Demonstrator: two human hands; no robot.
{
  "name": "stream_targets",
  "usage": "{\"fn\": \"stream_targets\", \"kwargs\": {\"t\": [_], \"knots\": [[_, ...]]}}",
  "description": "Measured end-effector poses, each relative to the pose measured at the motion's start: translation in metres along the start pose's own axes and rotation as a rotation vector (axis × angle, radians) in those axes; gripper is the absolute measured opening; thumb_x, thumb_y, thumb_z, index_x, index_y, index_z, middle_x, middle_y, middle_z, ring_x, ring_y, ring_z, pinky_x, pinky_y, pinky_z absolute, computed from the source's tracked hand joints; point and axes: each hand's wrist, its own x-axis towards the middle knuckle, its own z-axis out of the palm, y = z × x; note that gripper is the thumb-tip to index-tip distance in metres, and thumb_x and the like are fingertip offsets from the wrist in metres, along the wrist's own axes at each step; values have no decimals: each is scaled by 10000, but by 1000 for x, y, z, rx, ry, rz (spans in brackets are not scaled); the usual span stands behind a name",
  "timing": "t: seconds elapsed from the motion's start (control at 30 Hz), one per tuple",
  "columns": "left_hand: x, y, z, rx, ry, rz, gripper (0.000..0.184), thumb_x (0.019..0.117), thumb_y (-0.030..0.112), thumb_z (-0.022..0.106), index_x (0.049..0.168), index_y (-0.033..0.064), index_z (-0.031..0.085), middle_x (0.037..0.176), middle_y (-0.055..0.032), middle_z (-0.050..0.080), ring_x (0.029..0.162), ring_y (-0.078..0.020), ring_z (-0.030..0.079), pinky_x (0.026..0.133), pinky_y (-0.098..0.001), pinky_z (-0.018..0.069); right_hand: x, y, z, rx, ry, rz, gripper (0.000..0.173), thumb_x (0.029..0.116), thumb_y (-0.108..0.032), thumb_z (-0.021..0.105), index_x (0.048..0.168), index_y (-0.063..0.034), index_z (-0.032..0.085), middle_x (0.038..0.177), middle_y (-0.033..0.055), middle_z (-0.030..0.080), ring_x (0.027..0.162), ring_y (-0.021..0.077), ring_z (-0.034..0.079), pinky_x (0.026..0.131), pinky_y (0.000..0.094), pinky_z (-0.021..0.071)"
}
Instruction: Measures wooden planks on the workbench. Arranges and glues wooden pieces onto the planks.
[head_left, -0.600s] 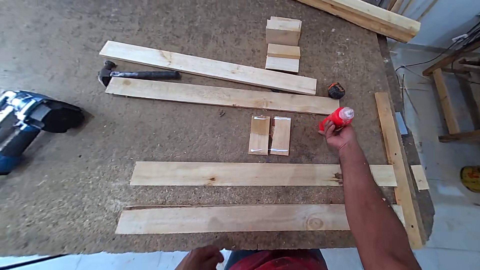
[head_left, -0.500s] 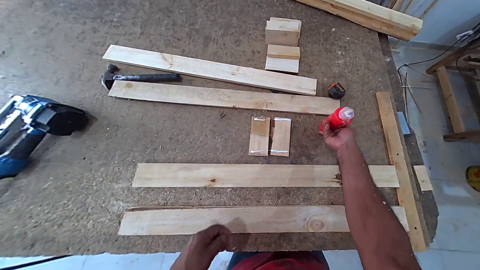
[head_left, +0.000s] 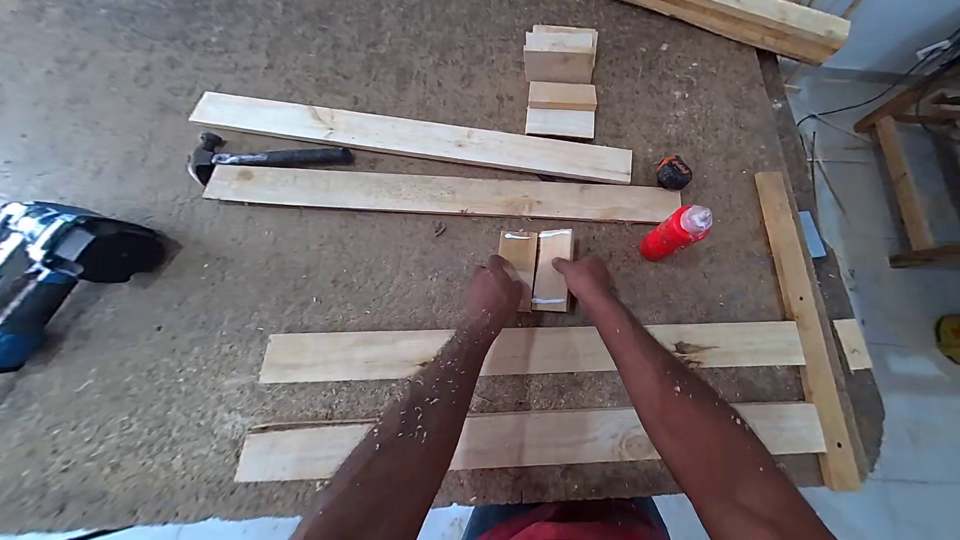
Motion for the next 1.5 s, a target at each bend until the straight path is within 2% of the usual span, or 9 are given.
{"fn": "stream_targets", "kwargs": {"t": [0.17, 0.3, 0.4, 0.53, 0.63, 0.77, 0.87, 1.03, 1.5], "knots": [[-28, -14, -21, -118, 54, 182, 373, 1001, 350, 648, 1253, 78, 693, 1236, -233, 657, 1131, -434, 640, 952, -695, 496, -19, 16, -41, 13, -68, -354, 402, 932, -445, 694, 969, -45, 697, 852, 128, 698, 806, 277, 702, 740, 535, 582], [-111, -17, -12, -414, -195, 431, 331, 1051, 401, 550, 1183, 164, 740, 1085, -18, 764, 975, -193, 744, 877, -500, 622, -119, 57, -86, -197, 1, -443, 382, 931, -413, 713, 1144, -107, 631, 828, 90, 675, 693, 237, 684, 594, 483, 591], [-168, -16, 31, -644, -465, 410, 402, 997, 383, 629, 1288, 115, 694, 1124, -14, 756, 1019, -163, 733, 930, -416, 622, -164, 94, -76, -346, -17, -391, 401, 943, -394, 697, 1165, -72, 610, 856, 104, 677, 755, 273, 696, 657, 511, 593], [-194, -12, 78, -741, -523, 244, 227, 979, 300, 655, 1038, 100, 746, 866, -28, 757, 801, -160, 735, 760, -382, 633, -194, 125, -60, -410, -114, -240, 466, 903, -318, 673, 1276, -55, 580, 1098, 128, 684, 987, 274, 704, 838, 473, 596], [-186, -10, 99, -824, -624, 116, 197, 1020, 217, 633, 1028, 51, 739, 870, -93, 748, 788, -206, 726, 749, -401, 621, -196, 135, -74, -367, -186, -170, 582, 936, -383, 697, 1399, -54, 572, 1300, 166, 628, 1159, 295, 651, 986, 478, 553], [-183, 7, 121, -938, -745, 50, 197, 1028, 161, 626, 1121, 3, 696, 1006, -156, 749, 913, -267, 748, 854, -431, 640, -164, 179, -116, -338, 36, -138, 537, 963, -427, 677, 1343, -50, 637, 1263, 183, 654, 1149, 342, 653, 979, 555, 547], [-186, 21, 139, -1025, -694, -25, 175, 997, 84, 658, 1121, -38, 682, 989, -187, 734, 886, -293, 742, 829, -451, 640, -132, 217, -135, -188, -111, -117, 346, 1021, -426, 614, 1051, -93, 703, 884, 66, 691, 824, 208, 678, 767, 464, 570], [-179, 36, 146, -498, -463, 63, 160, 912, 280, 793, 1030, 175, 769, 860, 47, 765, 786, -99, 722, 776, -378, 613, -111, 236, -130, -173, -124, -143, 338, 1040, -423, 585, 950, -114, 687, 769, 36, 650, 714, 179, 647, 684, 439, 559], [-172, 51, 153, -251, -364, 12, 287, 883, 358, 819, 1033, 138, 713, 889, 2, 762, 820, -148, 733, 792, -448, 609, -92, 236, -131, -331, -105, -158, 287, 1070, -349, 543, 1001, -119, 701, 837, 51, 668, 773, 198, 668, 729, 445, 574]]}}
